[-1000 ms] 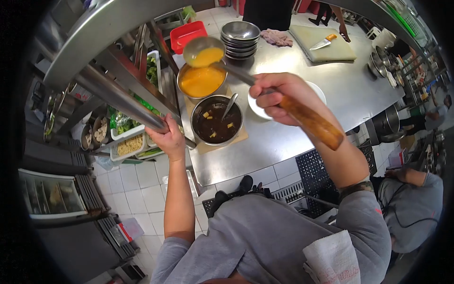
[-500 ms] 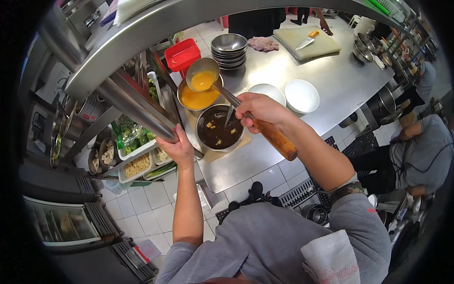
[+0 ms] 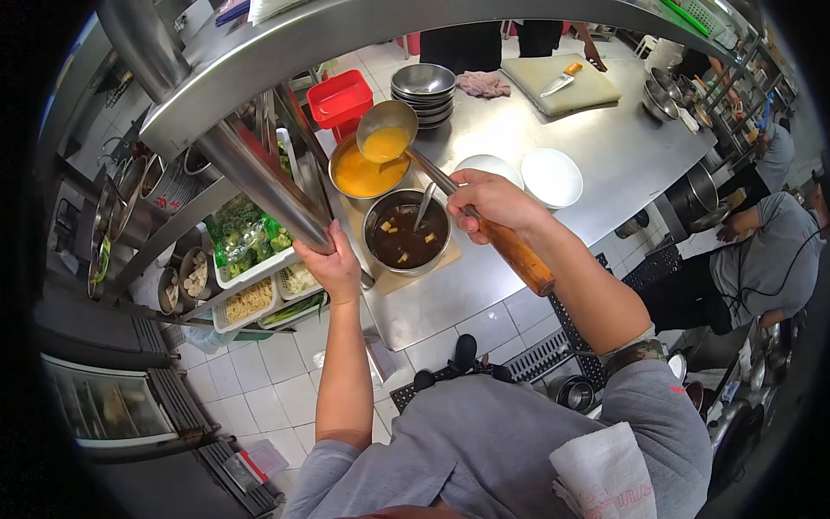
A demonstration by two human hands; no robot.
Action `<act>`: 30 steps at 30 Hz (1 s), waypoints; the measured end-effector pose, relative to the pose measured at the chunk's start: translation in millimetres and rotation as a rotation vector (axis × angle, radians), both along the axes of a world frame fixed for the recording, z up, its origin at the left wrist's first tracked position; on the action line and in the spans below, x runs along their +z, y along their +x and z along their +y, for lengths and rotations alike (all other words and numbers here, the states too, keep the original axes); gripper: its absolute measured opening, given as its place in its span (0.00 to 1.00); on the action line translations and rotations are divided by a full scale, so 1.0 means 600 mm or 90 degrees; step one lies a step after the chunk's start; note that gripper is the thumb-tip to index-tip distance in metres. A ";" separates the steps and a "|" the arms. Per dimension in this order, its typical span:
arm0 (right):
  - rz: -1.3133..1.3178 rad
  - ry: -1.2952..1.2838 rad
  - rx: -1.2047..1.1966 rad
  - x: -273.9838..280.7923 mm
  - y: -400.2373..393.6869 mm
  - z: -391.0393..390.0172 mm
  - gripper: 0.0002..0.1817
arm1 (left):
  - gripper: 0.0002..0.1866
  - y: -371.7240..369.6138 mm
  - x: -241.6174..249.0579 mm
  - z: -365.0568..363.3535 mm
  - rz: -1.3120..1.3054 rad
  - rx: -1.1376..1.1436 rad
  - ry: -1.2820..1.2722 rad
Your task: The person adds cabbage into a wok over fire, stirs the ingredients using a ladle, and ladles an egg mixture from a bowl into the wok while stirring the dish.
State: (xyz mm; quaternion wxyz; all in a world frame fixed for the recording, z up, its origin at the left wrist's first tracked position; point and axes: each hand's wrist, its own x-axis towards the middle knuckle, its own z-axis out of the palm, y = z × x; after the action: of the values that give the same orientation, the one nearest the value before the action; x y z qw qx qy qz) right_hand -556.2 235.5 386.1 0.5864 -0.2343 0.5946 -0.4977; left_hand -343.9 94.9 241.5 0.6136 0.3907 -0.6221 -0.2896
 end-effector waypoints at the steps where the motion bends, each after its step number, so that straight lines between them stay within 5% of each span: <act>1: -0.005 0.000 -0.004 0.003 0.000 0.001 0.11 | 0.19 -0.001 0.000 0.000 0.007 -0.002 -0.007; 10: -0.143 -0.032 -0.036 0.009 -0.026 0.011 0.02 | 0.18 -0.003 -0.006 -0.002 0.026 0.006 -0.007; 13: -0.532 -0.082 -0.016 -0.006 -0.061 0.010 0.03 | 0.19 -0.002 0.002 0.001 -0.005 0.029 -0.020; 16: -0.560 -0.085 -0.031 0.000 -0.051 0.009 0.06 | 0.19 -0.004 0.003 0.001 0.009 0.041 -0.019; 22: -0.307 -0.099 0.048 0.002 -0.043 -0.007 0.04 | 0.19 -0.002 -0.006 0.003 0.025 0.037 -0.007; 30: -0.398 -0.101 0.013 0.008 -0.024 -0.014 0.01 | 0.20 0.000 0.002 -0.004 -0.003 0.011 -0.012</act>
State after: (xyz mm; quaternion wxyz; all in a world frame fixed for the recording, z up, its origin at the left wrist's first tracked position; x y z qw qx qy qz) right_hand -570.8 226.8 391.0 0.7255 -0.1209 0.3429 -0.5843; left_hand -343.7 92.6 242.4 0.6183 0.3911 -0.6225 -0.2779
